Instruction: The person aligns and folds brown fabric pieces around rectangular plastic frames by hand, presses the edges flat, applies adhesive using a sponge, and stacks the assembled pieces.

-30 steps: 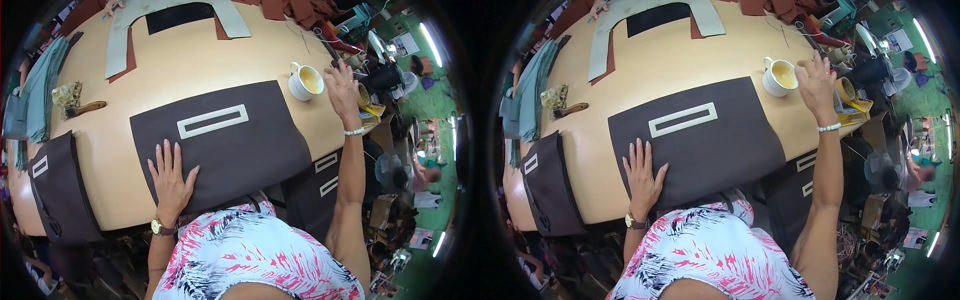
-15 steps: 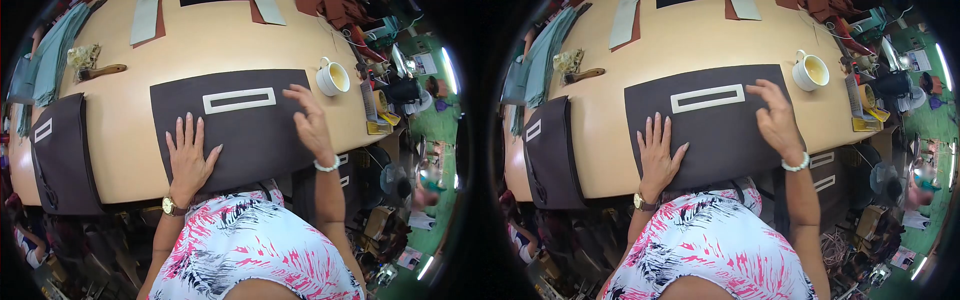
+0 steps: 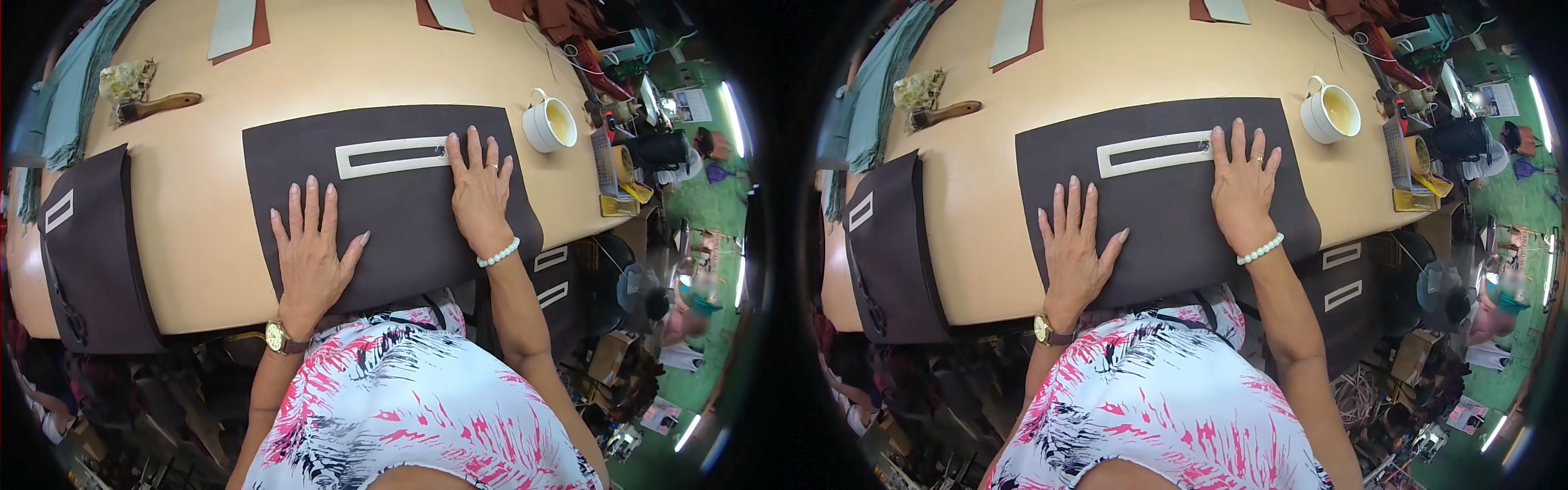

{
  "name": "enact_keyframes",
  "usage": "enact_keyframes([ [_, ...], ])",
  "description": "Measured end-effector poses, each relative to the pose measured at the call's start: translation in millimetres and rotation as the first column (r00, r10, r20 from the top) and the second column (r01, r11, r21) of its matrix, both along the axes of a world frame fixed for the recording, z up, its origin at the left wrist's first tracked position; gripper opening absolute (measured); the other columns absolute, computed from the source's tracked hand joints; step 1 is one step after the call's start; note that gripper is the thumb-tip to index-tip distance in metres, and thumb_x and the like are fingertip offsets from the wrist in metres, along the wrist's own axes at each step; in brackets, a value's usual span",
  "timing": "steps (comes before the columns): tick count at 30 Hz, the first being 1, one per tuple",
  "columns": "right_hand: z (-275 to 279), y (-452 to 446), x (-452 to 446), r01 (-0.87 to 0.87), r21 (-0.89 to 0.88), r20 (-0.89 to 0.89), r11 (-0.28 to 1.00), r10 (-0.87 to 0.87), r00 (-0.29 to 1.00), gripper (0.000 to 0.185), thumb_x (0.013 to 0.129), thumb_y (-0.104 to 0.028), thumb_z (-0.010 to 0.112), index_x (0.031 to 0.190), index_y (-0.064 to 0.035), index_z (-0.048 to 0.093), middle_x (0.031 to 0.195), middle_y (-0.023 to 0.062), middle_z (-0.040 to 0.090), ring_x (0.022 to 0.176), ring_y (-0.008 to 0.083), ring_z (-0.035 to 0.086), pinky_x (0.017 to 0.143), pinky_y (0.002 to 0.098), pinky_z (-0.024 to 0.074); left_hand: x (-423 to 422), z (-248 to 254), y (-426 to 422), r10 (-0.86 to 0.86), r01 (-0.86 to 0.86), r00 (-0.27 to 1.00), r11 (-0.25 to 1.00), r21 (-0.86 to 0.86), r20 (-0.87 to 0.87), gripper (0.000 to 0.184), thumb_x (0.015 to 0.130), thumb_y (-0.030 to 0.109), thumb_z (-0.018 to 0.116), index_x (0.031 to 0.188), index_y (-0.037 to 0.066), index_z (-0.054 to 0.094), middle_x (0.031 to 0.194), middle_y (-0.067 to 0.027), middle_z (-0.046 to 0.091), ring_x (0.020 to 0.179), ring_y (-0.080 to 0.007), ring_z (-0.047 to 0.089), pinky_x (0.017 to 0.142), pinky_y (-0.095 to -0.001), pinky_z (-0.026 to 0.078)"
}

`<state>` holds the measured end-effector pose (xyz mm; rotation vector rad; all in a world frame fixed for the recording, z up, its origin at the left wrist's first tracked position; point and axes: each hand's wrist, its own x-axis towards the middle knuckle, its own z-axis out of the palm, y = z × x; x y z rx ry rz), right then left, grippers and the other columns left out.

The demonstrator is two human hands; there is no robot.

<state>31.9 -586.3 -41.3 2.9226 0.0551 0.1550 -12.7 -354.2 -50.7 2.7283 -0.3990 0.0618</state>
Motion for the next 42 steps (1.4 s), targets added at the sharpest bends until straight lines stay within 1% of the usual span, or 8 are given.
enact_keyframes([
  [3, 10.6, 13.8, -12.3, -0.009, -0.132, -0.042, 0.991, 0.004, 0.999, 0.049, 0.083, -0.013, 0.048, 0.131, -0.0021, 0.041, 0.139, 0.0152, 0.03, 0.127, 0.037, 0.028, 0.103, 0.0563, 0.0221, 0.1, 1.3, 0.6, -0.003, 0.003, 1.0, 1.0, -0.011, 0.0, 0.067, 0.084, 0.039, 0.057, 0.137, 0.005, 0.033, 0.145, -0.017, 0.024, 0.134, -0.0353, 0.019, 0.104, -0.0567, 0.014],
  [6, 9.1, 18.4, -19.7, -0.044, -0.165, -0.042, 0.985, 0.038, 0.998, 0.048, 0.083, -0.013, 0.049, 0.129, 0.001, 0.042, 0.138, 0.0143, 0.03, 0.127, 0.0356, 0.029, 0.103, 0.0557, 0.0225, 1.1, 2.5, 0.4, -0.001, 0.0, 1.0, 1.0, -0.012, -0.018, 0.066, 0.084, 0.038, 0.057, 0.136, 0.005, 0.034, 0.145, -0.0174, 0.024, 0.134, -0.0354, 0.019, 0.105, -0.0563, 0.014],
  [12, 1.3, 1.8, 7.1, -0.01, -0.24, 0.009, 0.971, 0.013, 1.0, 0.053, 0.084, -0.015, 0.049, 0.135, -0.0086, 0.036, 0.141, 0.0114, 0.028, 0.129, 0.0353, 0.027, 0.105, 0.0556, 0.0183, -5.1, 8.8, 10.7, 0.039, -0.041, 0.999, 0.996, -0.082, -0.023, 0.064, 0.084, 0.034, 0.058, 0.137, 0.005, 0.034, 0.145, -0.0178, 0.023, 0.134, -0.0372, 0.018, 0.105, -0.0555, 0.014],
  [15, 7.7, -1.0, 8.4, -0.04, -0.291, -0.071, 0.956, 0.02, 0.997, 0.059, 0.084, -0.017, 0.05, 0.139, -0.0159, 0.03, 0.143, 0.009, 0.027, 0.131, 0.0342, 0.025, 0.106, 0.0552, 0.0136, -15.8, 16.0, 30.6, 0.11, -0.113, 0.993, 0.99, -0.08, -0.045, 0.063, 0.085, 0.032, 0.058, 0.137, 0.006, 0.033, 0.145, -0.0178, 0.023, 0.134, -0.0379, 0.017, 0.105, -0.0549, 0.014],
  [21, 13.0, 3.3, 1.6, -0.039, -0.411, -0.143, 0.911, -0.022, 0.989, 0.063, 0.083, -0.019, 0.051, 0.141, -0.0195, 0.026, 0.144, 0.0071, 0.025, 0.132, 0.0327, 0.023, 0.107, 0.0546, 0.0106, -32.4, 14.4, 63.9, 0.144, -0.145, 0.989, 0.985, -0.099, -0.016, 0.062, 0.084, 0.029, 0.057, 0.137, 0.006, 0.033, 0.143, -0.0203, 0.026, 0.133, -0.0417, 0.018, 0.103, -0.0586, 0.014],
  [29, 11.7, 23.9, -0.2, -0.097, -0.39, -0.17, 0.916, 0.033, 0.985, 0.064, 0.084, -0.022, 0.049, 0.142, -0.0178, 0.022, 0.145, 0.0075, 0.023, 0.133, 0.0328, 0.02, 0.108, 0.0544, 0.0105, -33.7, 2.0, 61.4, 0.103, -0.107, 0.994, 0.987, -0.121, -0.033, 0.053, 0.088, 0.03, 0.046, 0.136, 0.008, 0.037, 0.143, -0.0143, 0.029, 0.134, -0.0382, 0.017, 0.104, -0.0581, 0.009],
  [35, 10.9, 51.3, 0.6, -0.144, -0.366, -0.164, 0.919, 0.088, 0.982, 0.061, 0.086, -0.022, 0.046, 0.142, -0.0138, 0.024, 0.145, 0.0086, 0.024, 0.133, 0.0336, 0.021, 0.108, 0.054, 0.0105, -34.2, -0.3, 63.3, 0.091, -0.096, 0.994, 0.992, -0.087, -0.058, 0.055, 0.086, 0.034, 0.051, 0.132, 0.007, 0.041, 0.143, -0.0142, 0.03, 0.133, -0.0413, 0.018, 0.101, -0.064, 0.007],
  [42, 6.1, 91.3, 2.1, -0.246, -0.234, -0.144, 0.941, 0.217, 0.966, 0.061, 0.086, -0.026, 0.047, 0.141, -0.0128, 0.025, 0.145, 0.0098, 0.023, 0.133, 0.0342, 0.02, 0.108, 0.054, 0.0093, -34.2, 0.0, 62.1, 0.1, -0.102, 0.994, 0.993, -0.065, -0.033, 0.047, 0.087, 0.029, 0.049, 0.129, 0.008, 0.046, 0.141, -0.0112, 0.034, 0.134, -0.0382, 0.019, 0.102, -0.0624, 0.006],
])
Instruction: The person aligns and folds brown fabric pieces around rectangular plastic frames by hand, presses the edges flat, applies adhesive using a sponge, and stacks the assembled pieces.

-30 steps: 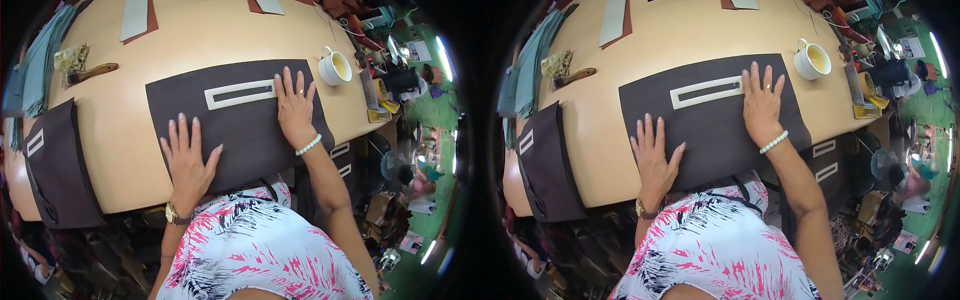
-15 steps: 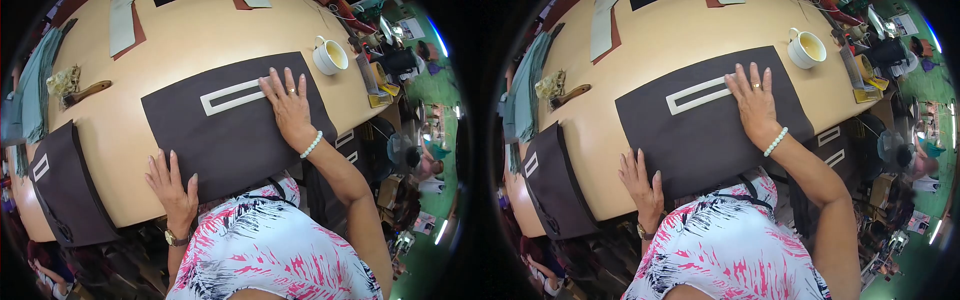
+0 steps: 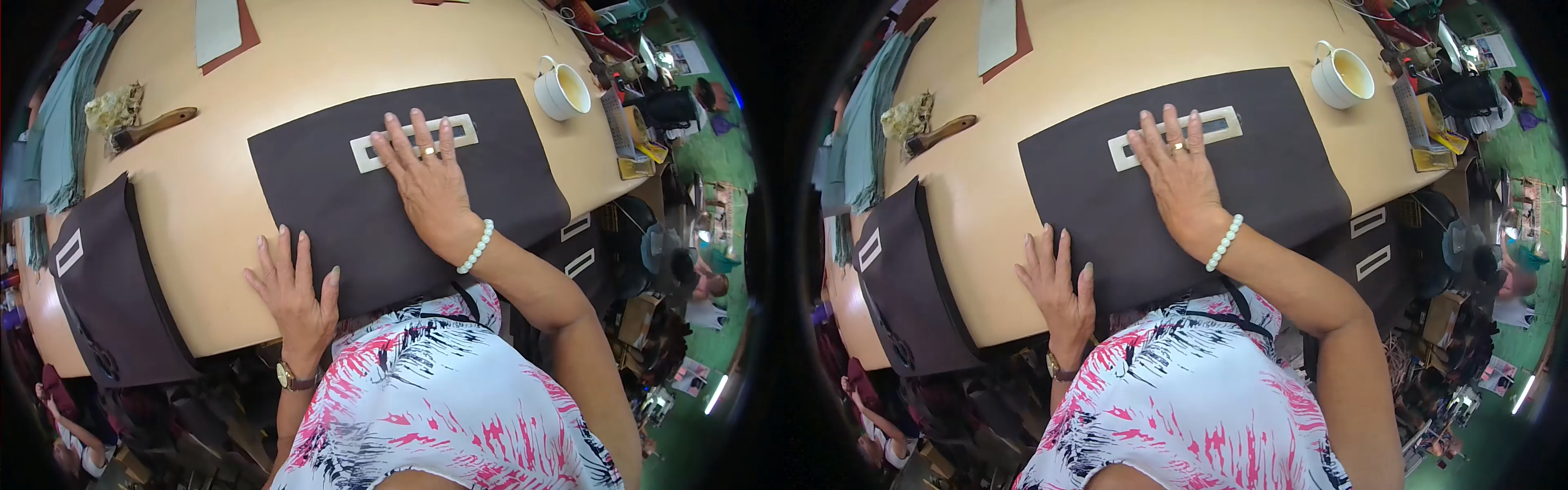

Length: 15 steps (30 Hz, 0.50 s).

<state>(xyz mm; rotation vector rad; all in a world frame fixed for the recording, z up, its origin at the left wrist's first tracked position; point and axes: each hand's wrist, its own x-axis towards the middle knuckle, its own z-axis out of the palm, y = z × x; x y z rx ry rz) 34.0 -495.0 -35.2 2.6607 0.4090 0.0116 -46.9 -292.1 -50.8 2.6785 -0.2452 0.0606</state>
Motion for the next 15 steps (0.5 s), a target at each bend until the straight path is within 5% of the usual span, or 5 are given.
enact_keyframes([
  [4, 1.3, 18.6, 0.8, -0.059, -0.002, 0.001, 0.998, 0.059, 0.998, 0.062, 0.085, -0.027, 0.048, 0.141, -0.013, 0.026, 0.145, 0.0106, 0.023, 0.133, 0.0349, 0.02, 0.108, 0.0544, 0.0087, -0.3, 0.8, -0.9, 0.004, -0.004, 1.0, 1.0, 0.024, 0.013, 0.046, 0.087, 0.028, 0.051, 0.129, 0.008, 0.046, 0.14, -0.0111, 0.035, 0.134, -0.0376, 0.02, 0.102, -0.0629, 0.006],
  [9, 0.6, 12.6, 4.4, -0.094, 0.379, -0.137, 0.921, 0.156, 0.978, 0.059, 0.082, -0.014, 0.048, 0.139, -0.0129, 0.032, 0.147, 0.014, 0.019, 0.134, 0.0387, 0.018, 0.106, 0.0573, 0.0126, -1.2, 2.0, -3.3, 0.012, -0.014, 0.999, 0.998, 0.066, 0.032, 0.046, 0.086, 0.026, 0.053, 0.128, 0.008, 0.047, 0.14, -0.0111, 0.036, 0.133, -0.0378, 0.022, 0.102, -0.0636, 0.007],
  [11, 12.1, -9.5, 7.2, -0.033, 0.672, -0.239, 0.74, 0.258, 0.936, 0.063, 0.076, 0.001, 0.045, 0.137, -0.0119, 0.035, 0.147, 0.0176, 0.018, 0.133, 0.0437, 0.017, 0.104, 0.0599, 0.0142, -0.6, 1.4, -4.1, 0.016, -0.019, 0.999, 0.997, 0.076, 0.041, 0.046, 0.086, 0.025, 0.055, 0.128, 0.007, 0.047, 0.139, -0.011, 0.036, 0.133, -0.0376, 0.022, 0.101, -0.0639, 0.007],
  [13, 25.3, -35.7, 3.1, -0.033, 0.837, -0.119, 0.547, 0.239, 0.964, 0.067, 0.073, 0.005, 0.044, 0.137, -0.0089, 0.034, 0.144, 0.0203, 0.025, 0.132, 0.0415, 0.021, 0.108, 0.0519, 0.0156, -0.5, -0.6, -4.3, 0.016, -0.021, 0.998, 0.995, 0.095, 0.056, 0.048, 0.085, 0.024, 0.056, 0.129, 0.007, 0.045, 0.14, -0.0114, 0.036, 0.133, -0.0371, 0.023, 0.102, -0.0633, 0.008],
  [15, 34.3, -87.0, -15.5, 0.035, 0.961, -0.02, 0.274, -0.056, 0.998, 0.063, 0.075, 0.004, 0.044, 0.137, -0.0024, 0.031, 0.139, 0.0231, 0.033, 0.132, 0.0364, 0.026, 0.11, 0.0408, 0.0172, -1.2, -2.1, -7.6, 0.042, -0.046, 0.998, 0.996, 0.076, 0.048, 0.051, 0.084, 0.026, 0.057, 0.13, 0.007, 0.044, 0.14, -0.0126, 0.036, 0.132, -0.0376, 0.024, 0.101, -0.0636, 0.009],
])
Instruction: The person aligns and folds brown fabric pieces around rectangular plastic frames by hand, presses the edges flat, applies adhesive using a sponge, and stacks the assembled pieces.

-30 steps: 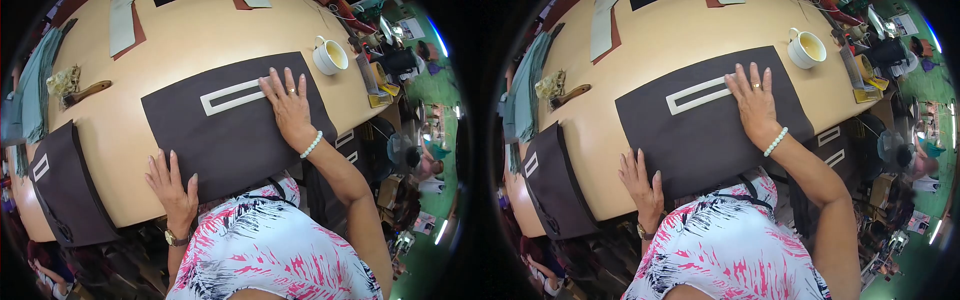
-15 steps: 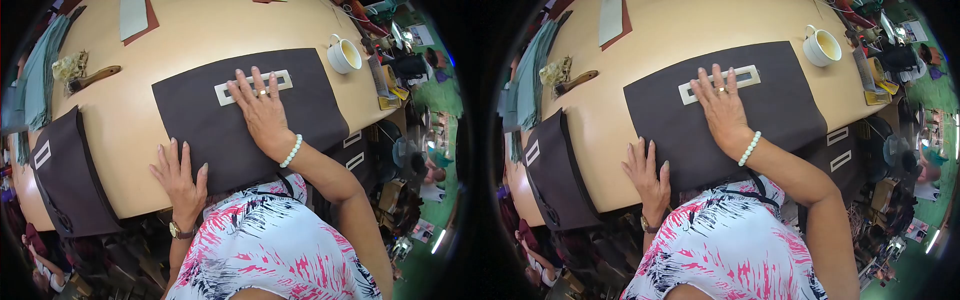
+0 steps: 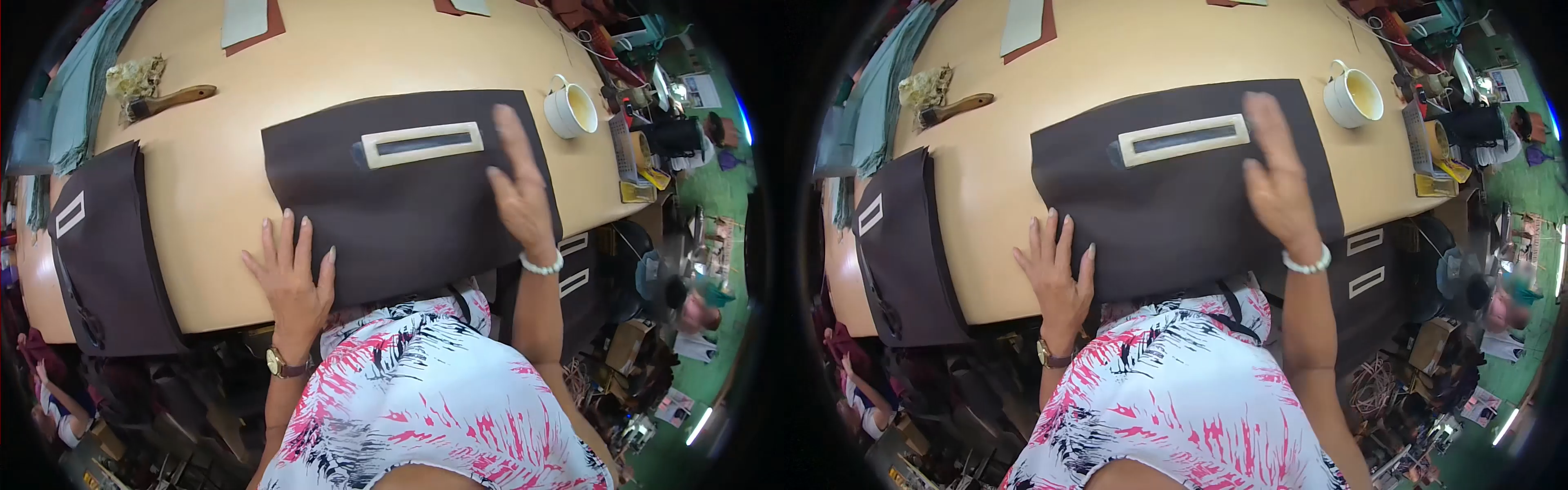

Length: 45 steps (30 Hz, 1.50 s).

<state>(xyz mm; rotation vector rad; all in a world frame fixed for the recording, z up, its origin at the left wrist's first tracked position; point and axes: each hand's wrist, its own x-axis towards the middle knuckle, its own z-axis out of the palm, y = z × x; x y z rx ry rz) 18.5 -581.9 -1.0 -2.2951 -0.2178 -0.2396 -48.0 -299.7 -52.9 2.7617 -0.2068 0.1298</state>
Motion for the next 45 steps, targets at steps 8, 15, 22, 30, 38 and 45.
enact_keyframes([
  [8, -36.7, -66.2, -102.9, 0.605, -0.435, 0.145, 0.667, -0.611, 0.778, 0.052, 0.084, -0.005, 0.054, 0.132, 0.0034, 0.036, 0.121, 0.0219, 0.05, 0.111, 0.0329, 0.047, 0.094, 0.0398, 0.0345, -37.4, 9.1, 8.8, 0.262, -0.263, 0.965, 0.963, -0.057, -0.019, 0.052, 0.083, 0.024, 0.061, 0.129, 0.005, 0.045, 0.138, -0.0148, 0.037, 0.132, -0.036, 0.025, 0.104, -0.0589, 0.01],
  [15, -27.5, -71.6, -58.5, 0.584, -0.021, -0.049, 0.812, -0.584, 0.81, 0.05, 0.08, 0.002, 0.057, 0.127, 0.0013, 0.042, 0.093, 0.0099, 0.055, 0.08, 0.0175, 0.052, 0.077, 0.0291, 0.0433, -7.2, 11.4, -2.9, 0.09, -0.065, 0.985, 0.984, -0.167, 0.147, 0.012, 0.087, 0.01, 0.056, 0.092, 0.0, 0.057, 0.094, -0.0076, 0.06, 0.099, -0.0248, 0.056, 0.097, -0.0473, 0.032],
  [22, -10.3, -106.1, 126.7, 0.298, 0.565, -0.115, 0.769, -0.284, 0.952, 0.055, 0.076, 0.0, 0.063, 0.127, 0.0043, 0.042, 0.111, 0.0129, 0.055, 0.098, 0.0173, 0.054, 0.083, 0.0271, 0.0442, 141.3, 54.2, 10.9, 0.169, -0.165, 0.979, 0.303, -0.938, -0.118, 0.012, 0.092, 0.012, 0.049, 0.094, 0.001, 0.054, 0.067, 0.0025, 0.051, 0.058, -0.0044, 0.046, 0.052, -0.0202, 0.037],
  [30, 105.7, -112.0, 289.3, -0.05, 0.646, 0.177, 0.761, -0.086, 0.98, 0.058, 0.074, -0.001, 0.065, 0.126, 0.0054, 0.039, 0.102, 0.0111, 0.056, 0.088, 0.0175, 0.055, 0.076, 0.0286, 0.0462, 348.8, 155.4, 66.7, 0.116, 0.141, 0.98, 0.185, -0.973, 0.164, 0.037, 0.082, 0.008, 0.058, 0.118, 0.003, 0.052, 0.107, -0.0086, 0.058, 0.095, -0.0169, 0.056, 0.08, -0.03, 0.046],
  [38, 197.4, -122.7, 236.0, -0.34, 0.718, 0.458, 0.607, -0.045, 0.888, 0.062, 0.073, 0.003, 0.056, 0.131, 0.0046, 0.032, 0.108, 0.0135, 0.054, 0.094, 0.0191, 0.051, 0.085, 0.0246, 0.041, 266.4, 226.8, 74.3, 0.046, 0.375, 0.924, 0.086, -0.923, 0.379, 0.043, 0.084, 0.005, 0.051, 0.127, 0.002, 0.043, 0.116, -0.0098, 0.055, 0.104, -0.0179, 0.055, 0.088, -0.0286, 0.044],
  [45, 81.5, -113.0, 160.0, -0.161, 0.564, 0.32, 0.81, -0.035, 0.947, 0.064, 0.075, 0.002, 0.057, 0.133, 0.003, 0.031, 0.106, 0.0123, 0.054, 0.089, 0.0172, 0.053, 0.076, 0.0272, 0.0451, 195.1, 98.6, 97.5, -0.368, 0.272, 0.895, 0.003, -0.962, 0.252, 0.05, 0.079, -0.005, 0.053, 0.128, 0.001, 0.043, 0.105, -0.007, 0.059, 0.091, -0.0103, 0.057, 0.077, -0.0229, 0.047],
])
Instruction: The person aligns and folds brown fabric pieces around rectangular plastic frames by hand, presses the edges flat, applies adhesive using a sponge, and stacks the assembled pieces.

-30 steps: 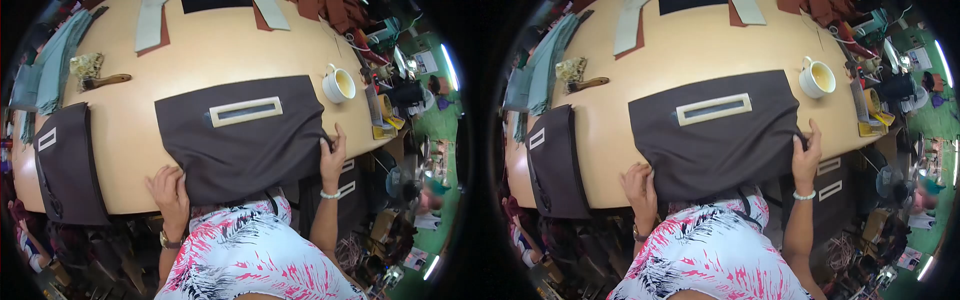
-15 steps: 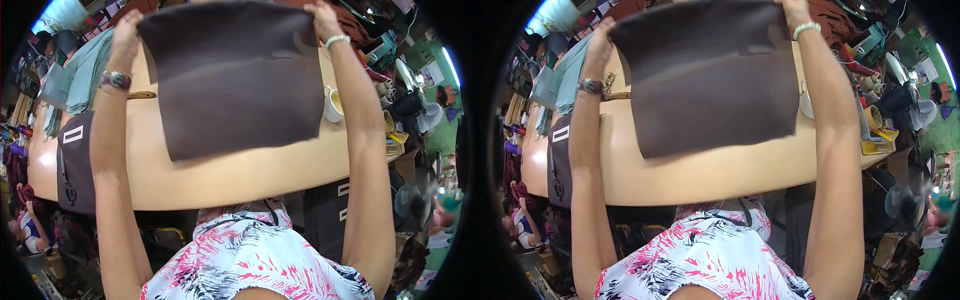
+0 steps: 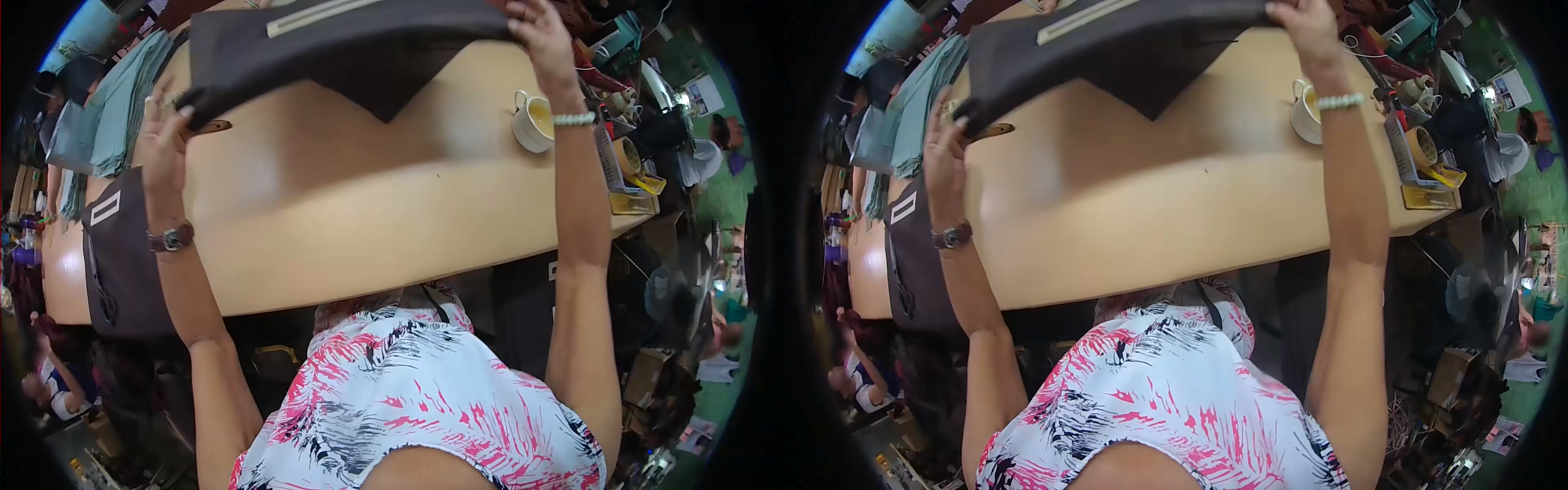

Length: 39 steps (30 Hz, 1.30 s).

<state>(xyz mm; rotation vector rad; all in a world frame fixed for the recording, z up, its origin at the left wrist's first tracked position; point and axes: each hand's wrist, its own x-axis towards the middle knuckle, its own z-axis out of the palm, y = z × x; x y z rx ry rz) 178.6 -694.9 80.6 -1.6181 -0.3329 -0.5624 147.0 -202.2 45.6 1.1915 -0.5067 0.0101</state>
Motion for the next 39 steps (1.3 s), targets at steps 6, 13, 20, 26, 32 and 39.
enact_keyframes([
  [6, -105.5, -14.8, -82.5, 0.058, -0.189, -0.216, 0.98, -0.099, 0.971, 0.07, 0.074, 0.007, 0.052, 0.139, -0.005, 0.027, 0.113, 0.0116, 0.053, 0.065, 0.0072, 0.048, 0.058, 0.0208, 0.0425, -82.9, -76.5, -19.4, 0.255, -0.131, 0.928, 0.906, 0.402, -0.272, 0.044, 0.08, -0.003, 0.048, 0.123, -0.002, 0.05, 0.12, -0.0117, 0.055, 0.111, -0.0157, 0.051, 0.092, -0.0261, 0.042],
  [13, -96.2, 8.5, -196.4, 0.129, -0.255, -0.487, 0.958, -0.243, 0.839, 0.078, 0.073, 0.013, 0.044, 0.143, -0.0106, 0.019, 0.116, 0.0118, 0.05, 0.062, 0.003, 0.042, 0.054, 0.016, 0.0393, -178.4, -62.2, -42.3, 0.305, -0.067, 0.82, 0.891, 0.448, -0.484, 0.042, 0.079, -0.001, 0.051, 0.121, -0.003, 0.053, 0.117, -0.0119, 0.057, 0.108, -0.0153, 0.053, 0.093, -0.0254, 0.039],
  [20, -40.3, 11.9, -79.6, -0.01, -0.29, -0.225, 0.957, -0.058, 0.973, 0.076, 0.076, 0.009, 0.046, 0.143, -0.0054, 0.013, 0.114, 0.0145, 0.054, 0.081, 0.0096, 0.051, 0.069, 0.0202, 0.0444, -64.2, -33.9, -27.6, 0.15, -0.067, 0.951, 0.954, 0.291, -0.272, 0.035, 0.083, 0.003, 0.051, 0.118, -0.005, 0.054, 0.12, -0.0128, 0.056, 0.109, -0.0186, 0.054, 0.094, -0.0288, 0.041],
  [26, 21.8, -10.6, 127.9, 0.093, -0.069, -0.458, 0.993, -0.115, 0.882, 0.07, 0.081, 0.005, 0.05, 0.14, 0.0023, 0.014, 0.112, 0.017, 0.056, 0.103, 0.0196, 0.053, 0.086, 0.0263, 0.0431, 122.2, 40.1, -27.4, 0.247, -0.153, 0.935, 0.928, 0.339, -0.254, 0.048, 0.083, 0.001, 0.05, 0.13, 0.006, 0.044, 0.118, -0.0108, 0.053, 0.093, -0.0068, 0.054, 0.072, -0.0159, 0.045],
  [32, 97.1, -34.5, 236.5, 0.276, 0.03, -0.027, 0.961, -0.275, 0.961, 0.068, 0.072, 0.005, 0.054, 0.135, 0.0025, 0.028, 0.095, 0.0107, 0.056, 0.074, 0.0143, 0.053, 0.06, 0.0279, 0.0439, 223.0, 95.0, -2.1, 0.166, -0.173, 0.985, 0.932, 0.319, 0.048, 0.05, 0.076, -0.004, 0.053, 0.125, 0.003, 0.048, 0.114, -0.0082, 0.054, 0.09, -0.0117, 0.056, 0.072, -0.018, 0.045],
  [39, 122.5, -35.1, 137.0, -0.014, 0.046, 0.291, 0.999, 0.0, 0.957, 0.073, 0.075, 0.0, 0.056, 0.14, -0.0049, 0.024, 0.109, 0.0107, 0.057, 0.091, 0.0143, 0.053, 0.085, 0.0277, 0.0403, 115.8, 135.6, -19.2, 0.056, -0.081, 0.981, 0.989, 0.126, 0.188, 0.059, 0.074, -0.009, 0.053, 0.13, 0.001, 0.041, 0.111, -0.0123, 0.057, 0.09, -0.0199, 0.06, 0.078, -0.0285, 0.051],
])
